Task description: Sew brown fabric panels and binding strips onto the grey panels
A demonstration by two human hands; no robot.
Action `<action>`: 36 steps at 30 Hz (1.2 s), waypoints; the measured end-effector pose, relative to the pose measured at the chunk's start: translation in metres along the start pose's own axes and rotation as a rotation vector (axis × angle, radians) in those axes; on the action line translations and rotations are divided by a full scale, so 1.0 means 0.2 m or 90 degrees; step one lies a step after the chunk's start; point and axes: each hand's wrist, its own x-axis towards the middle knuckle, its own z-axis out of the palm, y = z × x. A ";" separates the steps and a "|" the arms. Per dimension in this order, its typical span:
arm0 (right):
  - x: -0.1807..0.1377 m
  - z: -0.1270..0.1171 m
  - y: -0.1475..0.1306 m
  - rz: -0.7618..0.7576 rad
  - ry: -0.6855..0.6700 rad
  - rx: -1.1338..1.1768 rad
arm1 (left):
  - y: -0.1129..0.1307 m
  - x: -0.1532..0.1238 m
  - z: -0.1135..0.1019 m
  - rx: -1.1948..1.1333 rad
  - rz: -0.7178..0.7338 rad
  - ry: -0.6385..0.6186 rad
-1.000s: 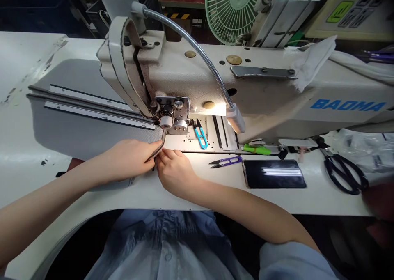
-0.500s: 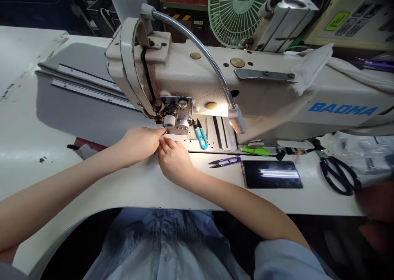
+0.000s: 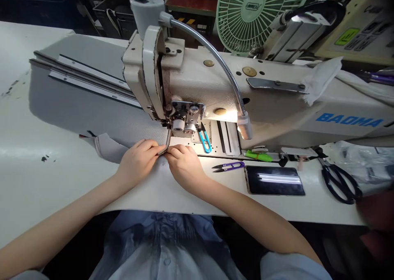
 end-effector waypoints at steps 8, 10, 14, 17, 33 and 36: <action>0.03 -0.04 0.02 0.064 0.027 -0.065 | -0.07 0.09 0.02 0.043 0.041 0.023; 0.04 -0.04 0.03 0.069 0.025 -0.083 | -0.08 0.11 0.03 0.056 0.045 0.028; 0.07 -0.04 0.04 0.085 0.011 -0.103 | -0.10 0.15 0.04 0.093 0.054 0.037; 0.08 -0.04 0.04 0.098 0.003 -0.103 | -0.12 0.17 0.05 0.120 0.063 0.036; 0.09 -0.05 0.07 0.136 0.075 -0.010 | -0.13 0.15 0.09 0.053 0.051 0.034; 0.09 -0.06 0.08 0.136 0.095 0.026 | -0.13 0.16 0.10 0.047 0.050 0.013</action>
